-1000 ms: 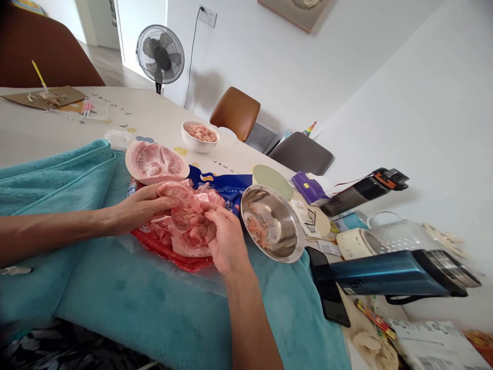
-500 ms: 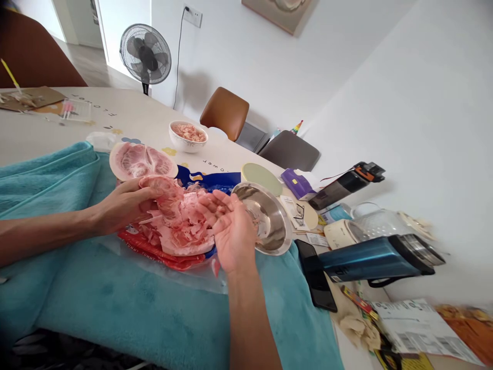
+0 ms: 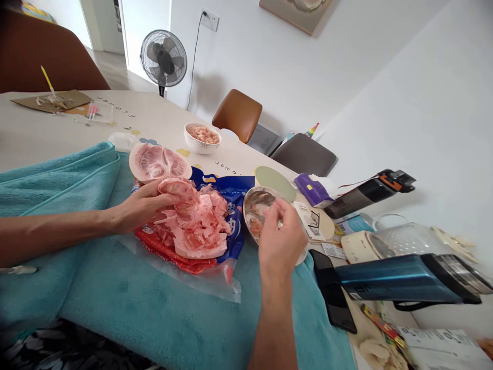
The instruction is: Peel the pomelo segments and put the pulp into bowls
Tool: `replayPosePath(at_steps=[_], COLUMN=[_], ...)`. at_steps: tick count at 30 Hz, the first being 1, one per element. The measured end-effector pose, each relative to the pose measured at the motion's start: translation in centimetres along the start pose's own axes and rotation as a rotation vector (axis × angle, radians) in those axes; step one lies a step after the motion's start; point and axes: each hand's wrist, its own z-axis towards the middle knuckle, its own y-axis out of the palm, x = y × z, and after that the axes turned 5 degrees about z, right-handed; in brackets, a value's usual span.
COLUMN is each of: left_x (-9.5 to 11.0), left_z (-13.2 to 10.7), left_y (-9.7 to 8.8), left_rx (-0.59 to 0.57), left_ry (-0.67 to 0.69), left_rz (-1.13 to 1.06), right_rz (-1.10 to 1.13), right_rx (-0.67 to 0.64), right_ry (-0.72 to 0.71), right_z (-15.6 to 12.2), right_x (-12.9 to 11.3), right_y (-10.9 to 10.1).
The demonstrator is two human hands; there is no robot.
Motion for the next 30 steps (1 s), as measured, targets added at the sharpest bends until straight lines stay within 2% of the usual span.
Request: replayPosePath(at_steps=[2,7,10,14,20,30], left_x=[0.0,0.3,0.4,0.2,-0.1,-0.1], left_z=[-0.2,-0.6,-0.7,-0.8,-0.8,-0.8], left_y=[-0.1,-0.1,-0.1,-0.1,0.0,0.1], left_rx=[-0.030,-0.083,-0.105,-0.100,-0.167,-0.126], left_ry=[0.096,0.310,0.440,0.559,0.591,0.620], left_rz=[0.054,0.176,0.265,0.383,0.392,0.444], right_rz=[0.126,0.414,0.423,0.447,0.594,0.453], right_rx=[-0.014,-0.392,-0.488,-0.551,-0.594,-0.505], right_ry=[0.061,0.119,0.106,0.132,0.237,0.207], right_z=[-1.3,-4.8,-6.0,-6.0,-5.5,-5.5], right_x=[-1.6,-5.3,-6.1,-6.1,-5.9,-6.4], right_y=[0.6,2.7,3.6,4.3,4.7,5.2])
